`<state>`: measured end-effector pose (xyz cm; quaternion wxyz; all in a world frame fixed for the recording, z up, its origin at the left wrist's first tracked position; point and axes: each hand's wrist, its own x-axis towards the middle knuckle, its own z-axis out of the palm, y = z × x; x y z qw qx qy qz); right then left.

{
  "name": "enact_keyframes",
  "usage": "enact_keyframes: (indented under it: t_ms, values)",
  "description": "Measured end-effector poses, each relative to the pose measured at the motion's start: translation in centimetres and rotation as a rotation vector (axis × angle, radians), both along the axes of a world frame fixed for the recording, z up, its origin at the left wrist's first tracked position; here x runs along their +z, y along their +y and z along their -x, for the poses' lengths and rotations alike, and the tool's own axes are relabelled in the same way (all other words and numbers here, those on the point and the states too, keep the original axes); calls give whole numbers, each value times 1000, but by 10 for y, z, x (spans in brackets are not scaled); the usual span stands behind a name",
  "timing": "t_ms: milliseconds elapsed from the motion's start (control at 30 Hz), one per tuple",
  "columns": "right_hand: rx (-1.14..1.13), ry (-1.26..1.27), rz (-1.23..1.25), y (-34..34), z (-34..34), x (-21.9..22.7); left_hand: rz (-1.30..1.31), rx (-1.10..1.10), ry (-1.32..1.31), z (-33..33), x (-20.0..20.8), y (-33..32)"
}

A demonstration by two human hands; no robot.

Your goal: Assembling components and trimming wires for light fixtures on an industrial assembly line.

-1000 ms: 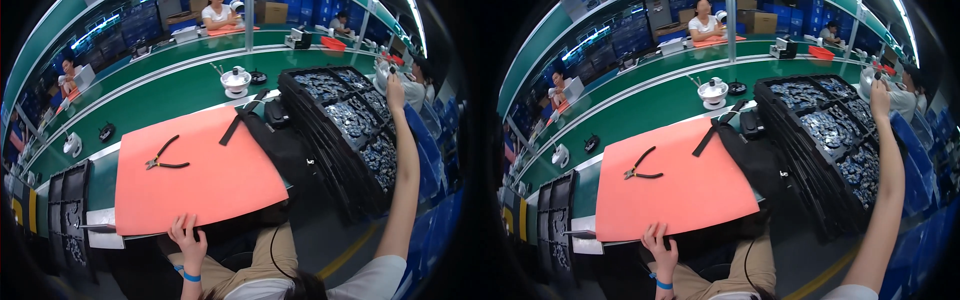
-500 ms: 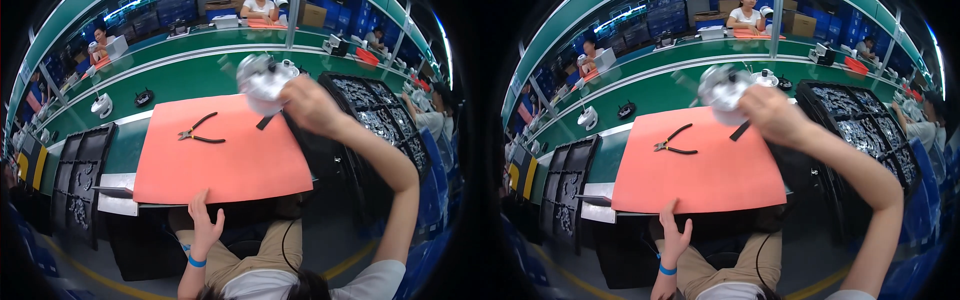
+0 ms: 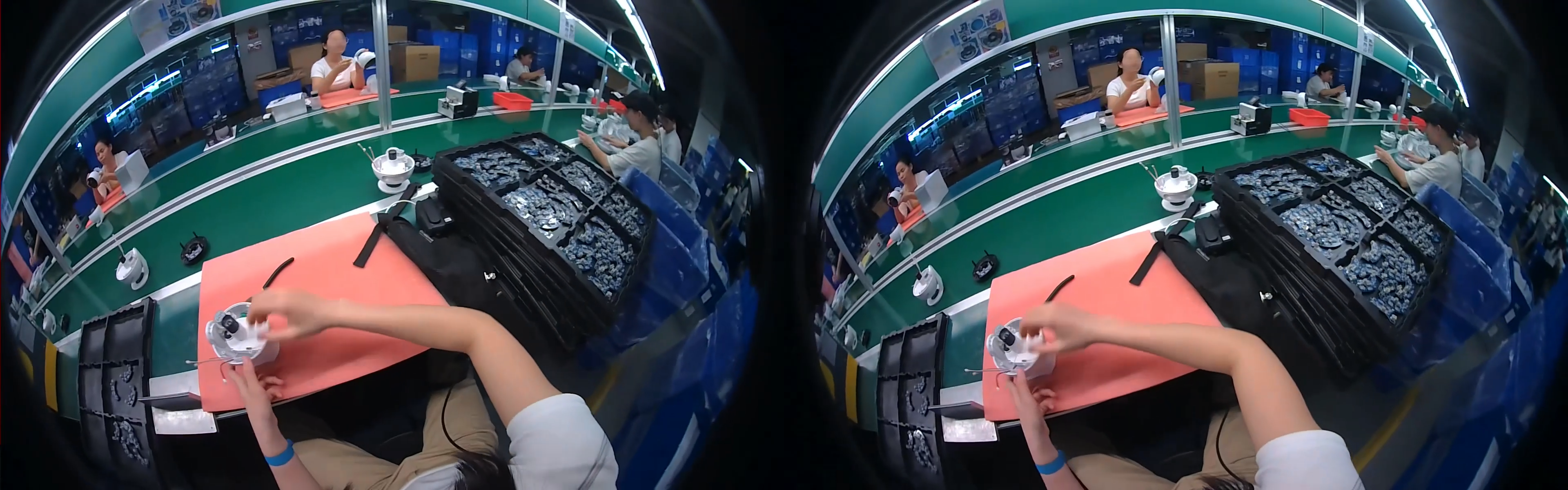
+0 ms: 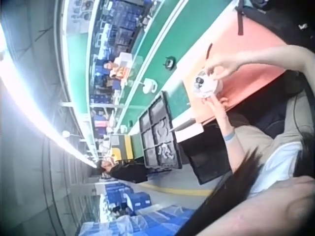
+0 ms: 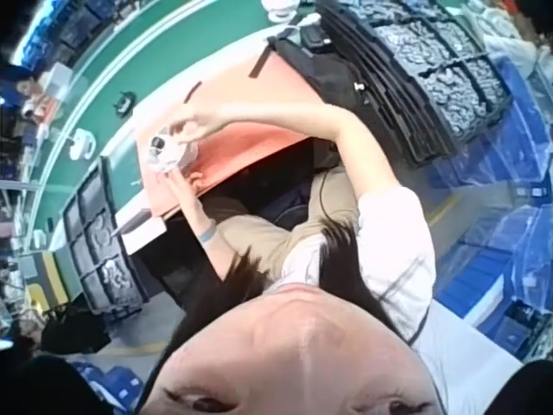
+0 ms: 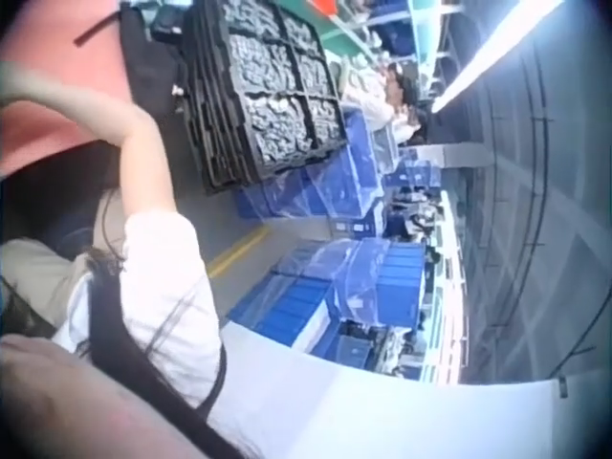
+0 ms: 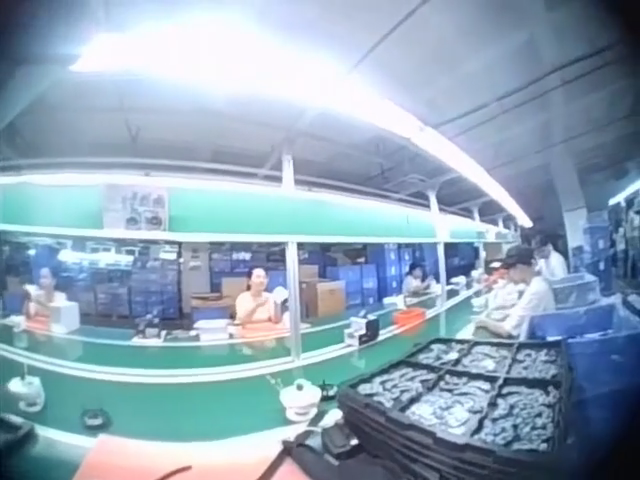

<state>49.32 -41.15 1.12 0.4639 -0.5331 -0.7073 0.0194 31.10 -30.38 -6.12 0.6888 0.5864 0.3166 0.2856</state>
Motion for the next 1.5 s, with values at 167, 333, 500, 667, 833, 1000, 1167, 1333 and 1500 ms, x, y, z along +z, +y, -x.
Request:
enact_keyframes:
  t_ms: [167,333,500,667,833,1000,1167,1333,1500]
  values:
    - [-491,-45,-64,6,-89,-36,48,-138,-44,-11,18,-5]
    - [-508,-234,513,23,-88,-51,161,-160,-162,5,-4,29]
    - [-444,-257,609,-13,-85,-35,165,-170,-83,2,-2,31]
    - [-566,-345,644,14,-66,-37,-96,-108,-119,11,-17,56]
    - [-843,-253,606,2,-101,-50,202,-403,-139,-32,-7,42]
    - [-998,-546,484,3,-90,-48,-71,-367,30,-42,30,16]
    - [-1052,-364,474,19,-100,-53,-422,-88,110,-29,41,12]
    - [-965,58,308,4,-125,-46,-918,387,-95,-17,51,-3]
    - [-512,870,97,-3,-140,-50,-1552,121,51,-30,92,-32]
